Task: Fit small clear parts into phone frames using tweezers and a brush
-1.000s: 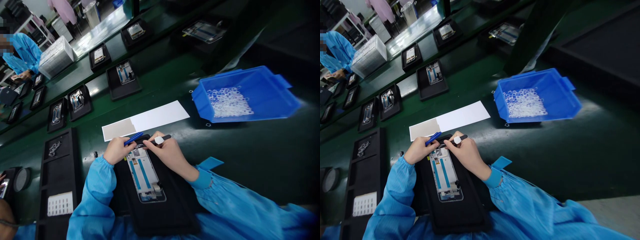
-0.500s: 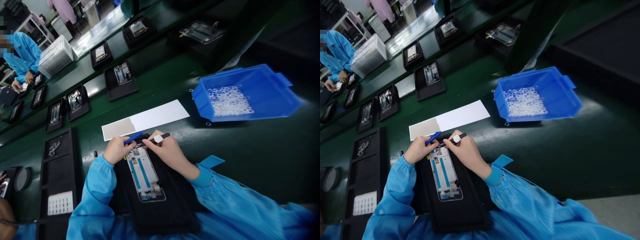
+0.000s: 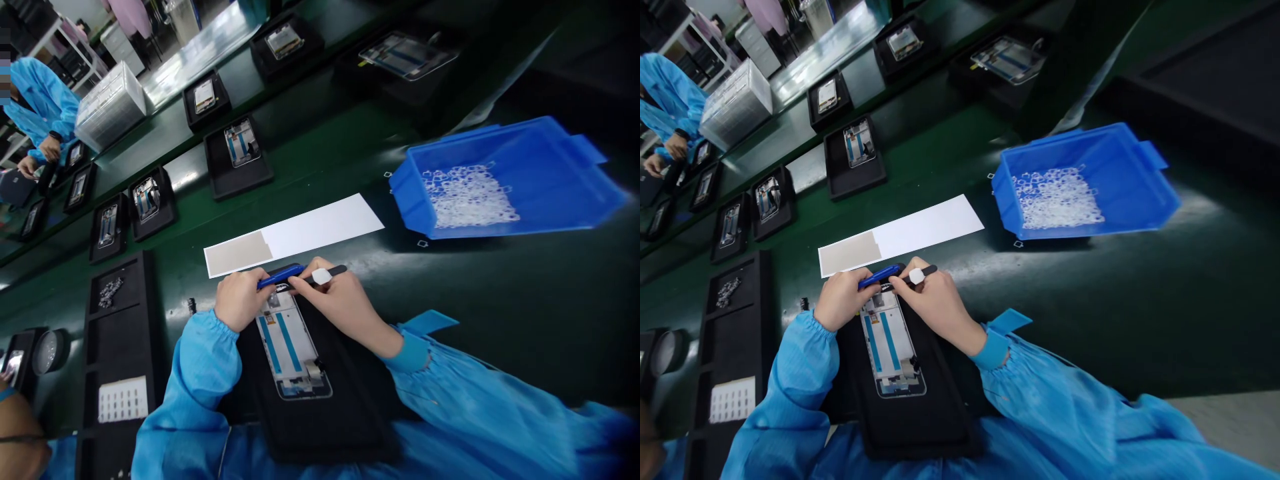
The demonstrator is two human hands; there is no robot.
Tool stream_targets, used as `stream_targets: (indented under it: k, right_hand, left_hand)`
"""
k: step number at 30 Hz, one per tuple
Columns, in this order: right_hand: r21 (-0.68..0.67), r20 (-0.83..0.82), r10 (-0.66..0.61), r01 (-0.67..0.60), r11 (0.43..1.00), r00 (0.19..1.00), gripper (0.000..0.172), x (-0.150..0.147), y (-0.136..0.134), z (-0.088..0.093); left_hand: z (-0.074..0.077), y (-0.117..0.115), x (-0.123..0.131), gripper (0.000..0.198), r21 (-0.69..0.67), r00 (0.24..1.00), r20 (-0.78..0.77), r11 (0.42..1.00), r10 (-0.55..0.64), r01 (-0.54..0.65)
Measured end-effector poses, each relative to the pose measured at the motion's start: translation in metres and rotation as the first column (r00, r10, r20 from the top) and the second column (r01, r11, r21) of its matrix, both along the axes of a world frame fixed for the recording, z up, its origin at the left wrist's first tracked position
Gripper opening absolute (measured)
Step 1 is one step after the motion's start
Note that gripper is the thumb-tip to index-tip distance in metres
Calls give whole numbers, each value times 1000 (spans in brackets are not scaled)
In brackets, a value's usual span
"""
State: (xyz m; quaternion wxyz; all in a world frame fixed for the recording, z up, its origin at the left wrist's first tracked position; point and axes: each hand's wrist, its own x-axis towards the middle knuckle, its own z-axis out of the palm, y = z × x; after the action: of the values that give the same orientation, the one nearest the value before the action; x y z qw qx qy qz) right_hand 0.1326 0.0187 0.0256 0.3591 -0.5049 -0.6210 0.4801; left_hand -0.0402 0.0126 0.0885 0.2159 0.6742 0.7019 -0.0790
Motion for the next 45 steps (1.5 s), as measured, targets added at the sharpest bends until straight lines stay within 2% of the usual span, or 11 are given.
stream_targets:
  k: [3,12,21,24,28,33,35,37,39,41,45]
  right_hand:
    - [-20,-82,-8,6,1000,997,26,2,-1,-3]
    - [211,90,53,-71,975,994,28,-1,-3,5]
    - [247,91,9,-32,968,996,23,-5,-2,-1]
    - [185,-49,-20,28,982,999,21,-1,0,-1]
    - [173,-232,-122,164,971,965,18,-1,-4,-4]
    - [151,-270,-111,156,976,956,19,-11,-18,-13]
    - [134,-288,-101,144,980,952,22,-13,-22,-15]
    - [120,-303,-109,151,981,947,24,-13,-23,-14]
    - [105,-323,-144,187,977,936,25,-10,-21,-11]
    - [83,-349,-204,247,965,915,25,-5,-15,-7]
    - [71,-381,-294,345,936,876,26,4,1,1]
  left_hand:
    - [0,2,0,15,-17,1000,-15,1000,-5,4]
    - [-4,0,-4,16,-19,998,61,1000,9,-8]
    - [-7,-9,-2,14,64,991,113,995,67,-74]
    - [-4,-39,-7,22,213,959,244,956,147,-201]
    - [-8,-111,-19,32,342,878,373,836,299,-430]
    - [-36,-200,-3,45,113,772,394,807,499,-579]
    - [-50,-220,12,59,29,685,477,769,551,-639]
    - [-60,-232,23,76,-49,550,611,721,569,-691]
    - [-62,-234,24,85,-112,402,737,685,543,-720]
    - [-54,-226,11,81,-89,331,802,648,497,-756]
    - [-16,-173,-53,74,124,391,803,515,451,-848]
